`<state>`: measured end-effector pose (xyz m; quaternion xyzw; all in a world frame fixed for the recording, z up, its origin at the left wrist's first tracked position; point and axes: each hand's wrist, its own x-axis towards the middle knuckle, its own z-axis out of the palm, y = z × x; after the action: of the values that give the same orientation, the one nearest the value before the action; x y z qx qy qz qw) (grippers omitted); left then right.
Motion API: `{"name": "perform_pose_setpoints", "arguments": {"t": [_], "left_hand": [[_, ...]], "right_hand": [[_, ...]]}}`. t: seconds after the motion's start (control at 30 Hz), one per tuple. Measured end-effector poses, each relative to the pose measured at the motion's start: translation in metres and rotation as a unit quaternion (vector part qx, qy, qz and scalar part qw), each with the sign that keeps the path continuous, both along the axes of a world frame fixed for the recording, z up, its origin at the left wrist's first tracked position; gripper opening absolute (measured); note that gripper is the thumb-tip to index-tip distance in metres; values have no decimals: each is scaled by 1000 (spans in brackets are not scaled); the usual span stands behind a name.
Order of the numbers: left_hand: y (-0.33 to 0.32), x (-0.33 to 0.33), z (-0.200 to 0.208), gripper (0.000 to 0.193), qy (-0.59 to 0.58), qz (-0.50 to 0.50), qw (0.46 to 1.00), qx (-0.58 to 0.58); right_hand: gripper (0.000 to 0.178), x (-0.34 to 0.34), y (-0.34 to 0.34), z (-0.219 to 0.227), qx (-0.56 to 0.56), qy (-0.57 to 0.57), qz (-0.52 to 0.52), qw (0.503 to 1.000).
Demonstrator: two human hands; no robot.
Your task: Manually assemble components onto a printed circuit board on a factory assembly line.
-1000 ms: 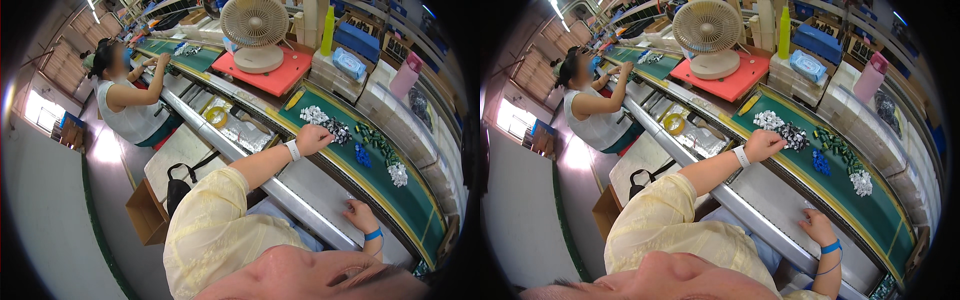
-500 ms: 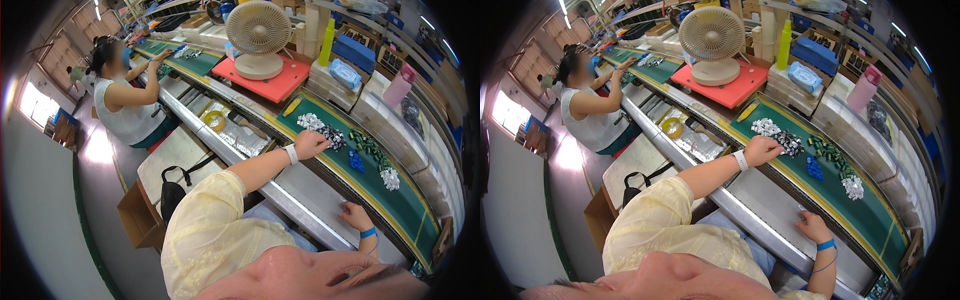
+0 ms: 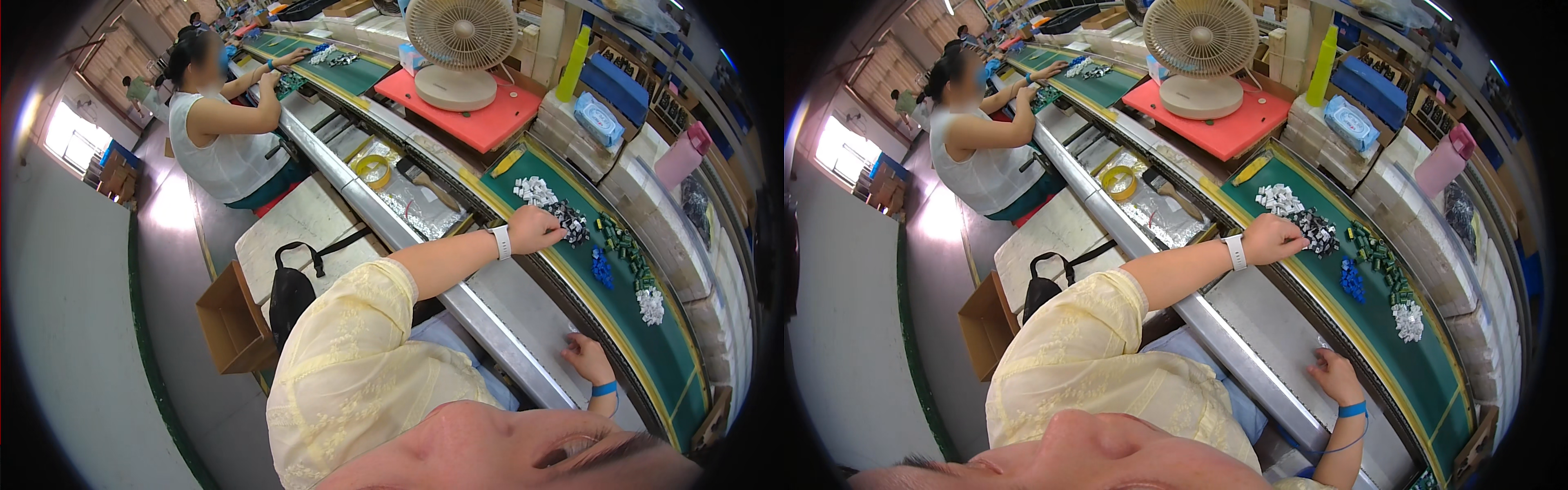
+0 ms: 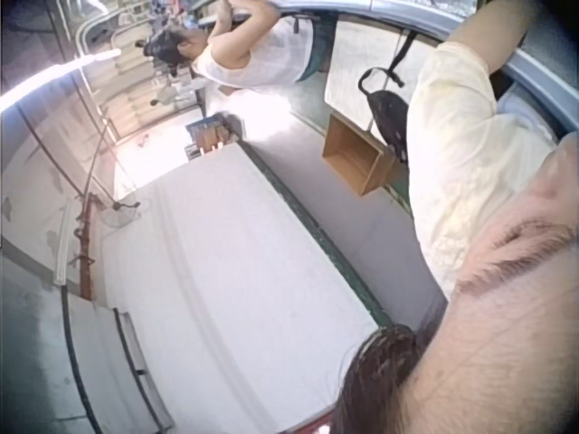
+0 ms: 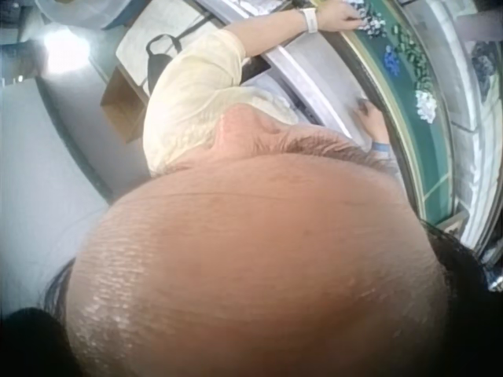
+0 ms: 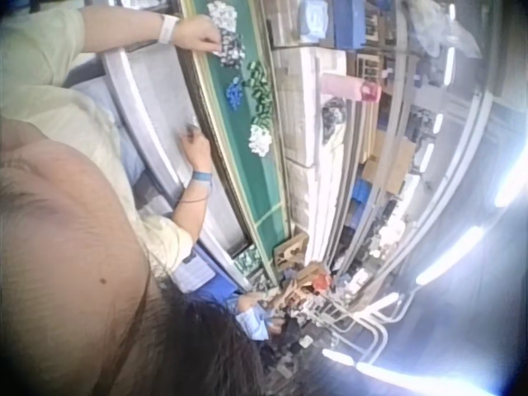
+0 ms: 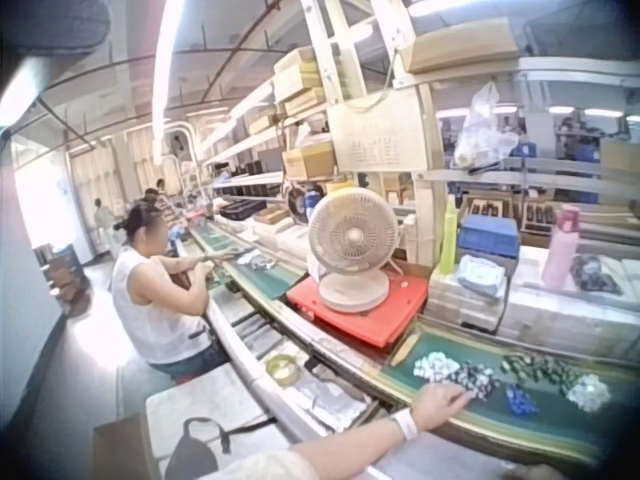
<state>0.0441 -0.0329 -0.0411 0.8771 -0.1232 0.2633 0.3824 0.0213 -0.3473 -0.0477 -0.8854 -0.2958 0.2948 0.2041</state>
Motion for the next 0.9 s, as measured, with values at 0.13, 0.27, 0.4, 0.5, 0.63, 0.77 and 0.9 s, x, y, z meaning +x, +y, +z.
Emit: {"name": "perform_pose_setpoints", "arguments": {"t": [0.13, 0.27, 0.4, 0.5, 0.63, 0.77, 0.9], "left_hand": [[-2, 1, -1, 25, -7, -9, 1000, -1], [0, 0, 1, 26, -5, -18, 1000, 1], [1, 1, 1, 26, -8, -19, 1000, 12], [0, 1, 0, 24, 21, -12, 1000, 14], [-2, 0, 1, 23, 16, -19, 1000, 8], [-3, -4, 1, 23, 26, -16, 1000, 4], [-4, -2, 6, 24, 31, -28, 999, 8]], "right_hand": [[39, -1, -3, 1, -2, 5, -7, 1000], [38, 0, 2, 2, -6, -2, 10, 1000], [38, 0, 3, 5, 1, 2, 13, 1000], [38, 0, 4, 7, 5, 1, 18, 1000], [38, -3, 3, 11, 5, 0, 17, 1000], [39, -3, 3, 10, 2, -2, 18, 1000], [41, -4, -3, 6, -2, -10, 23, 1000]]}}
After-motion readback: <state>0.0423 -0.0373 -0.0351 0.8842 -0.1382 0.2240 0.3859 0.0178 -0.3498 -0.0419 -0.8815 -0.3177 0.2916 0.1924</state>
